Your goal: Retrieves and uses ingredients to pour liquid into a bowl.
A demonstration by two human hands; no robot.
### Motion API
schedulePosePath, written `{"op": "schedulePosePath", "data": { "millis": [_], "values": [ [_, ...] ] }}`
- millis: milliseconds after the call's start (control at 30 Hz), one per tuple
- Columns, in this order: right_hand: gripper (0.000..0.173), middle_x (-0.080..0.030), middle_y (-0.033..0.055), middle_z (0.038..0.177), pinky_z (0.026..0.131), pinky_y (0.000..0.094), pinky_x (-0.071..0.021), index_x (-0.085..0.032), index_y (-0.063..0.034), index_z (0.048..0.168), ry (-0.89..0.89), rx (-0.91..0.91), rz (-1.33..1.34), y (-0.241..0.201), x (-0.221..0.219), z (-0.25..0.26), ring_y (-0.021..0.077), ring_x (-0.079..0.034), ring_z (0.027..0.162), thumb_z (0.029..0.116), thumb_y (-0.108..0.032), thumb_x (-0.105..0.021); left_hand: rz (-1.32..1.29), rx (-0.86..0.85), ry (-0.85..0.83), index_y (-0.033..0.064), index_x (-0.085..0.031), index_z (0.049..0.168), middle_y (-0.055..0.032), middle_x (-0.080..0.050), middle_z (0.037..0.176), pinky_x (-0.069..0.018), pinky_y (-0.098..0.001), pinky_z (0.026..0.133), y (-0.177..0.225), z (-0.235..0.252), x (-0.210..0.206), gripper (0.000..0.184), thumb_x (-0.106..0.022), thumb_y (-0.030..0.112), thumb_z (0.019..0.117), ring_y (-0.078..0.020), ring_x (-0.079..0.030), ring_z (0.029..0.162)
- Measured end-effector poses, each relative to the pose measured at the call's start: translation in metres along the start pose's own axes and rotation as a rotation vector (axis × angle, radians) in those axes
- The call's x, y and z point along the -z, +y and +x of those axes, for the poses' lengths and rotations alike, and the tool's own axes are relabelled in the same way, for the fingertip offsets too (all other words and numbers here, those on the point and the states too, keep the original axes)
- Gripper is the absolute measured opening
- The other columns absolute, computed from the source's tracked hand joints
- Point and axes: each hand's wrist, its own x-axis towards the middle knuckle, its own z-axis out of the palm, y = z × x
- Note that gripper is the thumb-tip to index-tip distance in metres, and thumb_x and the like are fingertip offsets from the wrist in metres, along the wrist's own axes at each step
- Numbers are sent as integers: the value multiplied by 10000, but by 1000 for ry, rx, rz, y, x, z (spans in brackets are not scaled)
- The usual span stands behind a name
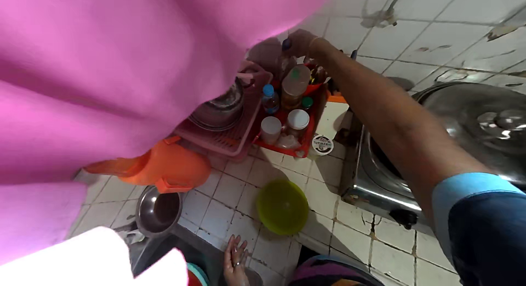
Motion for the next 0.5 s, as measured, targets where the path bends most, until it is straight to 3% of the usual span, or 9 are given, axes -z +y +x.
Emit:
{"op": "schedulePosePath", "data": {
  "millis": [167,300,400,500],
  "values": [
    [491,-622,333,1233,1009,635,-449,-615,111,1235,118,95,68,19,-12,0,476,-607,1167,891,-188,-797,16,13,-1,-52,-456,1455,-217,-627,1310,-588,-387,877,-6,-2,1,409,-337,106,1097,-243,-699,1064],
    [468,-641,314,1232,1048,627,-438,-622,89,1249,252,134,126,23,-13,-2,463,-611,1188,925,-222,-752,-8,15,-11,-53,-452,1458,-215,-625,1316,-587,-388,882,-6,-3,4,409,-343,95,1093,-244,-697,1073],
    [491,-657,286,1201,964,610,-501,-627,64,1253,328,136,173,16,10,-6,421,-658,1096,931,-286,-747,-24,0,13,-56,-450,1459,-218,-618,1324,-588,-388,893,-10,-5,10,413,-337,76,1084,-247,-696,1077],
    [523,-629,291,1255,991,565,-492,-577,73,1325,367,138,231,-14,55,-48,401,-637,1139,951,-259,-729,-30,-3,24,-40,-450,1466,-210,-610,1347,-582,-393,894,-13,-4,16,422,-326,77,1081,-245,-689,1088]
  ]
}}
